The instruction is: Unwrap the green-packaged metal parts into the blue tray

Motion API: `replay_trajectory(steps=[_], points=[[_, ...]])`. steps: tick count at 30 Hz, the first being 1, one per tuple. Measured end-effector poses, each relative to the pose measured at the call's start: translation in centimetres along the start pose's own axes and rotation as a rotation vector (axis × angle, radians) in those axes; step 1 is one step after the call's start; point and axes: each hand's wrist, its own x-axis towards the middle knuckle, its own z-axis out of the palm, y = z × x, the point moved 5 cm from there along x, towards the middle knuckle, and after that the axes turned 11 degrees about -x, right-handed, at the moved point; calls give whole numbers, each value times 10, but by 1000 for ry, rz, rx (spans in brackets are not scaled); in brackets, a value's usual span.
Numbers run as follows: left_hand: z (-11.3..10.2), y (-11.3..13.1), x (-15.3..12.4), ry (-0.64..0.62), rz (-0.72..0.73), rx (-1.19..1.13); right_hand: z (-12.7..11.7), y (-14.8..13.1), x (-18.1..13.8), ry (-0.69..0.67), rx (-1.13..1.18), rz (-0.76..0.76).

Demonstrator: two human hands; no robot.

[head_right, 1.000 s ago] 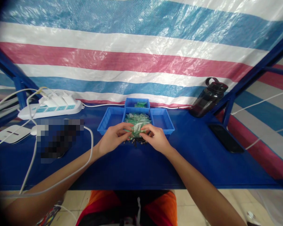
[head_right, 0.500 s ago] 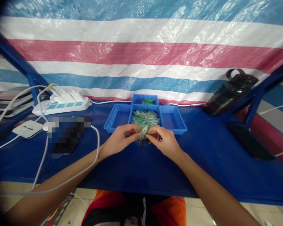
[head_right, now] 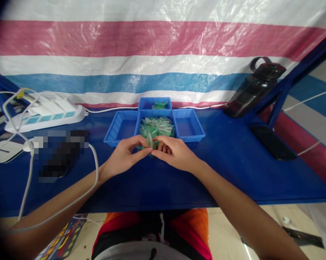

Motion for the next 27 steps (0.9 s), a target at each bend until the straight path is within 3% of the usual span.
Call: replay_trajectory(steps=[8,14,17,21,27], points=[[6,12,-3,-92,91,46,3,-3,-2,41,-38,-14],[-4,-3,-1,102,-7,34,1,5,0,77,3,42],[-9,-7,1,133,-37,71,4,9,0,49,64,62],[-12,-3,3,77,-21,167,6,8,1,2,70,34],[-8,-1,2,28,28,252,0,23,2,112,209,141]])
